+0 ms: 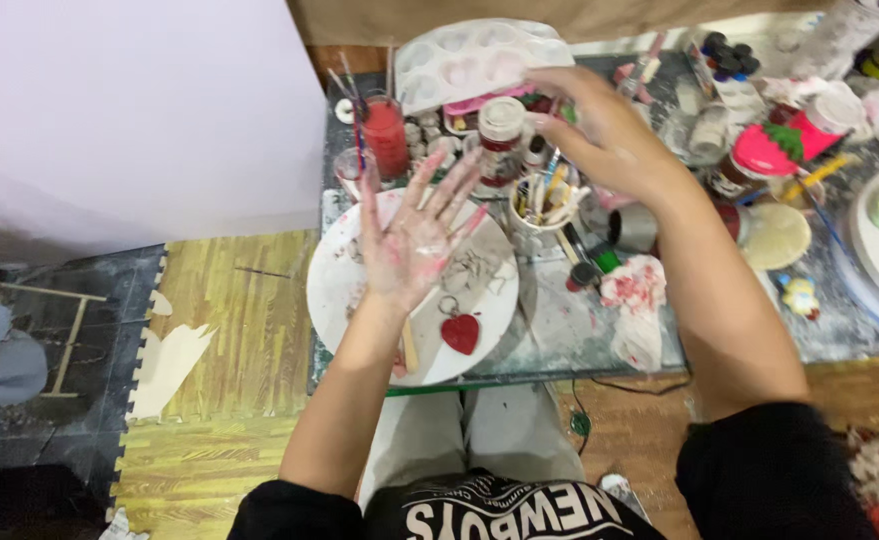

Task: The person paints a small heart-shaped keychain red using a brush and red paint, then dries it with a hairdryer. They repeat the process by applying another coat of paint and drying it again.

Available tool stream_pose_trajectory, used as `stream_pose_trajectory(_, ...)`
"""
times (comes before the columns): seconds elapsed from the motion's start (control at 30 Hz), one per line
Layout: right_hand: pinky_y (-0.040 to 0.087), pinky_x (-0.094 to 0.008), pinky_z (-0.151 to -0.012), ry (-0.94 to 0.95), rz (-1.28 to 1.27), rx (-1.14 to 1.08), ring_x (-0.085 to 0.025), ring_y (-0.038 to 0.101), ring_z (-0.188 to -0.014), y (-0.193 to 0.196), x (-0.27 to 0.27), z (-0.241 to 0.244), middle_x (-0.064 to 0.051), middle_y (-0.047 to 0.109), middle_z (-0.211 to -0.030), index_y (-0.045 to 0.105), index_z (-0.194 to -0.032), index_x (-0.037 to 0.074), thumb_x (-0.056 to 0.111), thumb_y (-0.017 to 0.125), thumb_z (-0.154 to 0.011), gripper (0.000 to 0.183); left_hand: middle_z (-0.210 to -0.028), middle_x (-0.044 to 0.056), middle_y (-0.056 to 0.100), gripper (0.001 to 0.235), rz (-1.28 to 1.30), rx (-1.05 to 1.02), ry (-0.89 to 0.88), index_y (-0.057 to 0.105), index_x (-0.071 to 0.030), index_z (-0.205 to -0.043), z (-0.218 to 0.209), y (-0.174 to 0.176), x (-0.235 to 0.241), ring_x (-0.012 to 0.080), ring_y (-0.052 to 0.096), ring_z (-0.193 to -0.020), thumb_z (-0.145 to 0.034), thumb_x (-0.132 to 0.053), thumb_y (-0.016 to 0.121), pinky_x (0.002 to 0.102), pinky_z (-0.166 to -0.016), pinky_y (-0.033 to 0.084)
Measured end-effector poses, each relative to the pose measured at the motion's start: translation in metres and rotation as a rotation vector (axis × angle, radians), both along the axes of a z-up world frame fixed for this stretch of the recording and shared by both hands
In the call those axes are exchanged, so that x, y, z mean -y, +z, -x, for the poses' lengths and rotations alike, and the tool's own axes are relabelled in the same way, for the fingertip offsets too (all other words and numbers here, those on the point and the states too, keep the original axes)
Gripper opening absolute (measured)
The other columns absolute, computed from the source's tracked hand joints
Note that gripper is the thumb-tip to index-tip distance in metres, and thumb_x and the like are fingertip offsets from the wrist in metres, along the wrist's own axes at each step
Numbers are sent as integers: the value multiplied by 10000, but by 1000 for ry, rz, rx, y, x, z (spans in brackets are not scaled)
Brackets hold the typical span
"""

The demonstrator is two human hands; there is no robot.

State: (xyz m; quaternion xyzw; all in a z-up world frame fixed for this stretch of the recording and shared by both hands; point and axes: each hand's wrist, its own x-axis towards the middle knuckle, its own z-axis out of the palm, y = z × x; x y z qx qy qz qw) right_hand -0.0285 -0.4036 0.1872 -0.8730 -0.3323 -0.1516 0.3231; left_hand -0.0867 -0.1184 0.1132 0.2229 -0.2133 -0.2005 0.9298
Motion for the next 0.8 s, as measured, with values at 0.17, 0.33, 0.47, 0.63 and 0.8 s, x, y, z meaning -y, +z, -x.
stream_pose_trajectory(0.17, 528, -346, -1070, -596, -367, -115, -247, 685, -1199, -41, 86, 134, -186, 681, -1255, 555, -1322, 10, 84, 544, -1129, 207, -1562, 221, 491, 760, -308, 170, 265, 431, -50, -1533, 37, -12, -4, 328, 448, -1508, -1057, -639, 353, 501, -1286, 289)
stream_pose_trajectory(0.33, 482, -550, -896, -1068, 299, -164, -497, 594, -1069, -152, 162, 185, -360, 609, -1183, 568, -1277, -76, 357, 829, -845, 665, -1349, 214, 648, 404, -708, 269, 585, 560, 20, -1338, 71, -39, -8, 307, 633, -1323, -1137, -317, 461, 459, -1229, 408)
stream_pose_trajectory(0.47, 521, -489, -925, -911, 115, -430, -454, 677, -991, -218, 185, 173, -330, 654, -1217, 648, -1006, -142, 445, 787, -857, 621, -1299, 196, 653, 304, -761, 299, 699, 535, 22, -1331, 90, -60, -19, 290, 645, -1266, -1141, -193, 434, 432, -1187, 435)
stream_pose_trajectory(0.63, 544, -484, -731, -988, 37, -321, -443, 675, -846, -236, 169, 151, -339, 675, -930, 562, -1152, -154, 333, 831, -828, 644, -1280, 155, 624, 291, -796, 311, 864, 505, 16, -1332, 112, -73, -37, 284, 637, -1240, -1119, -155, 406, 414, -1122, 467)
stream_pose_trajectory(0.8, 412, -345, -436, -785, -846, -791, -207, 512, -525, -219, 167, 140, -125, 545, -727, 527, -1034, -38, 130, 666, -932, 241, -1367, 194, 586, 324, -991, 505, 1160, 501, 2, -1367, 126, -76, -66, 287, 545, -1356, -1117, -148, 361, 441, -1212, 388)
